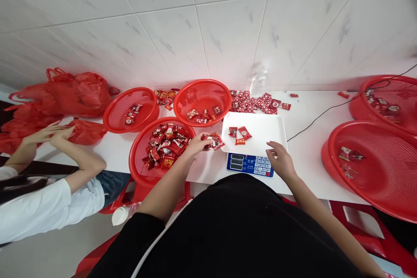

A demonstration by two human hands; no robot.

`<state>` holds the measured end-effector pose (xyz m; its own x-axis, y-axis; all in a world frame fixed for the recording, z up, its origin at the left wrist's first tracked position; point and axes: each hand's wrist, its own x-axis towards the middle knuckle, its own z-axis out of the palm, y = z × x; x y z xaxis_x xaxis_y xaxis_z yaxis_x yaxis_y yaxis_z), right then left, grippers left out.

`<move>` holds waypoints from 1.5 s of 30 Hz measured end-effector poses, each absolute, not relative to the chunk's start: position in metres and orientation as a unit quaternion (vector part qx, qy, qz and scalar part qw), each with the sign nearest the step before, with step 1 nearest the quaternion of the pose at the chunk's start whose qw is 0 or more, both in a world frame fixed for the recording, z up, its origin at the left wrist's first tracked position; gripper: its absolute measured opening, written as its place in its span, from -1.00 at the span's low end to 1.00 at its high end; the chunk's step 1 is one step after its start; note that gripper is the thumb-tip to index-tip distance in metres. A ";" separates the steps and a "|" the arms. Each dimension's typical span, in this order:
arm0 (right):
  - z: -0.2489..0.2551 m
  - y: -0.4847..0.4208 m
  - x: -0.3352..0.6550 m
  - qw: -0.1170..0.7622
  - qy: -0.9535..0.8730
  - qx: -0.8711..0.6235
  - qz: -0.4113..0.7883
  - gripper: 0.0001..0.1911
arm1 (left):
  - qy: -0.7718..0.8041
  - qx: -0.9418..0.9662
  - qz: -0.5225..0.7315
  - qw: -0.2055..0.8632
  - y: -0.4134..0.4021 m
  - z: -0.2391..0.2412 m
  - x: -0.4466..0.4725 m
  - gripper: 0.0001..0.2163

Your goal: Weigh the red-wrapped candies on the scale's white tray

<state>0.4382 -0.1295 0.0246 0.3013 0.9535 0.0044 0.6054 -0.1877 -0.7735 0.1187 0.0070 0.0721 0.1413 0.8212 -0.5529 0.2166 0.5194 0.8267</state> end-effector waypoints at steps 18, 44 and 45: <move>0.025 -0.136 0.433 0.340 -0.532 -0.717 0.295 -0.62 | 0.570 0.483 0.185 0.638 -0.005 0.060 0.187 -0.66; 0.020 -0.137 0.430 0.317 -0.542 -0.714 0.310 -0.63 | 0.440 0.784 0.163 0.407 -0.020 0.049 0.216 -0.75; 0.020 -0.138 0.430 0.317 -0.542 -0.714 0.310 -0.62 | 0.423 0.801 0.156 0.393 -0.021 0.046 0.218 -0.74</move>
